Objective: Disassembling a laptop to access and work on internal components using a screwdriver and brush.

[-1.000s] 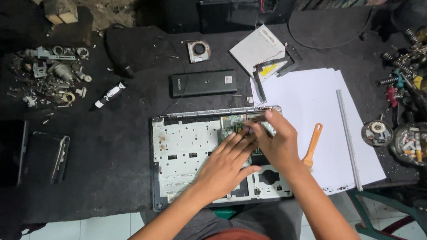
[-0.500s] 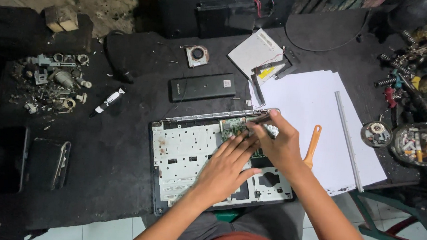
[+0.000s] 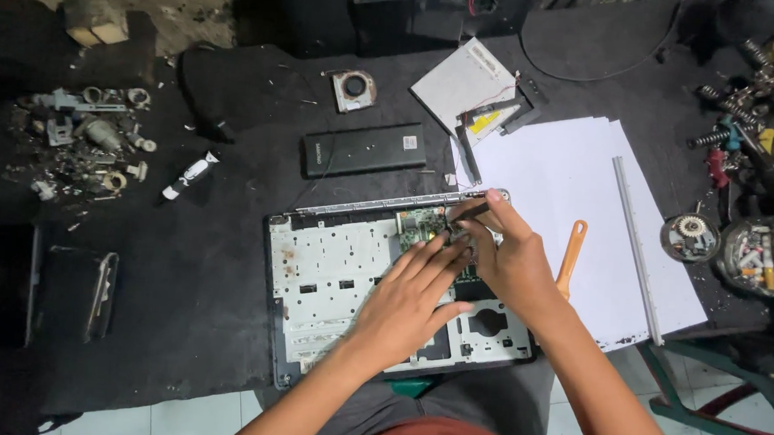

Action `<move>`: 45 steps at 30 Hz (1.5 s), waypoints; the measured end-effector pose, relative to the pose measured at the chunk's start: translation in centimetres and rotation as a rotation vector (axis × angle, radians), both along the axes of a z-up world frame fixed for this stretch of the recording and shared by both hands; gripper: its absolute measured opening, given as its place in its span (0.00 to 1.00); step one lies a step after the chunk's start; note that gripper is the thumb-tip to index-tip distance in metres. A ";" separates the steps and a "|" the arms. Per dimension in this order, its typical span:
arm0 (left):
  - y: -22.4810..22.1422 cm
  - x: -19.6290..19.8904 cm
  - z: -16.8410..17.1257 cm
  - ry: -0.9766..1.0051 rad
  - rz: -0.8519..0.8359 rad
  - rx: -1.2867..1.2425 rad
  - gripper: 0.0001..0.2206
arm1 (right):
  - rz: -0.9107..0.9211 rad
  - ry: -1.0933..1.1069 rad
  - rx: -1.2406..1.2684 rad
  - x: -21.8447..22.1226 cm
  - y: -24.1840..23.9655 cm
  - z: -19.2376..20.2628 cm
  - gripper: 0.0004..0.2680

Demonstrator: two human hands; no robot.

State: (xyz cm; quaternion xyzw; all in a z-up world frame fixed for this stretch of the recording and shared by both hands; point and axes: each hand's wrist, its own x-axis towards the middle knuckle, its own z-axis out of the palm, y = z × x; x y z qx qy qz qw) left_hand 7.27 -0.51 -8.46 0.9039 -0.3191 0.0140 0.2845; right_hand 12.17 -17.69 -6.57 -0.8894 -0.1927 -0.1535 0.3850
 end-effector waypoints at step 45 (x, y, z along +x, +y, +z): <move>-1.0 0.2 1.3 0.076 -0.007 0.015 0.28 | -0.415 0.215 0.678 -2.1 -10.2 -2.9 0.15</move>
